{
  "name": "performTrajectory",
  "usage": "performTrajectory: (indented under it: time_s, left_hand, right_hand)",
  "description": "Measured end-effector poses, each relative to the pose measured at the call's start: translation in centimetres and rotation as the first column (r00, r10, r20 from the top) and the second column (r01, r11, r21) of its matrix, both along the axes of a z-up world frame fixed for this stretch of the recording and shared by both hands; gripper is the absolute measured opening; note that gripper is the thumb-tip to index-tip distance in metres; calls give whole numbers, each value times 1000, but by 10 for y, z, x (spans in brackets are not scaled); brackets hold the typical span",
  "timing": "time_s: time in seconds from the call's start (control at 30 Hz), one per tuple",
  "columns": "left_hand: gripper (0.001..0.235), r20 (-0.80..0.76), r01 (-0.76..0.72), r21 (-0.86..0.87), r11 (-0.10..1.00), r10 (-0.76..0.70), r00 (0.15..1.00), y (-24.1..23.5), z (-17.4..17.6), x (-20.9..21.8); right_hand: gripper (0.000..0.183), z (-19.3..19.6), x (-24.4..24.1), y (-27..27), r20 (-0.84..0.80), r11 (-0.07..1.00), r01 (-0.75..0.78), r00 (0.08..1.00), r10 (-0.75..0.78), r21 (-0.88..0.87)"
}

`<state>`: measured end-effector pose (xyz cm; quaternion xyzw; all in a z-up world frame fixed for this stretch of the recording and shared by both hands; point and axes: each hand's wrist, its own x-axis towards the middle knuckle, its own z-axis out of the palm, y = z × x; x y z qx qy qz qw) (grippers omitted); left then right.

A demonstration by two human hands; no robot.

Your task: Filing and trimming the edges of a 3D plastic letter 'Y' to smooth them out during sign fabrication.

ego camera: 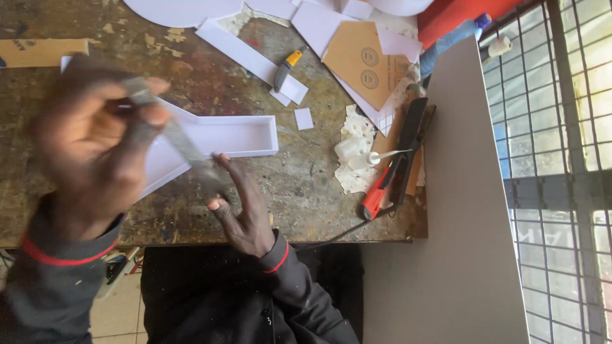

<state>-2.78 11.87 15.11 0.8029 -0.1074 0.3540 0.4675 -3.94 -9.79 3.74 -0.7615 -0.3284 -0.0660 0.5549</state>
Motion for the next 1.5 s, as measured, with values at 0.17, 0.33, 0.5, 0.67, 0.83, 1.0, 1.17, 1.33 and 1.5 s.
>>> performTrajectory:
  time_s: [0.17, 0.33, 0.5, 0.67, 0.83, 1.0, 1.17, 1.33, 1.5]
  left_hand:
    - [34, -176, 171, -65, 983, -180, 968, -67, -54, 47]
    - [20, -91, 25, 397, 918, 13, 996, -100, -148, 53]
    - [25, -259, 44, 509, 859, 104, 960, -120, -184, 43]
    - [31, -112, -145, 511, 848, 233, 966, -133, -208, 41]
    - [27, -97, -125, 529, 840, 206, 974, -122, -228, 50]
    - [33, -117, -52, 590, 806, 149, 982, -111, -223, 48]
    - [30, 15, -234, 629, 742, 289, 957, -116, -225, 36]
    - [17, -57, -188, 622, 760, 283, 958, -112, -228, 37]
    - [13, -61, -137, 623, 770, 223, 973, -109, -227, 38]
  right_hand:
    - [49, -24, -11, -44, -606, 977, 32, 789, 106, 213]
    - [44, -87, -3, -98, -606, 943, 243, 794, -58, 228]
    - [55, -62, -10, -100, -657, 960, 230, 751, -69, 162]
    - [62, -95, -18, -84, -699, 903, 256, 713, 65, 345]
    - [56, -77, -5, -82, -777, 841, 338, 613, 144, 422]
    - [55, -80, -13, -84, -753, 827, 296, 623, 212, 478]
    - [73, -111, -27, -58, -687, 842, 215, 691, 227, 494]
    - [68, -88, -45, -53, -652, 885, 192, 742, 153, 425]
    - [65, -111, -18, -43, -598, 913, 223, 801, 28, 343]
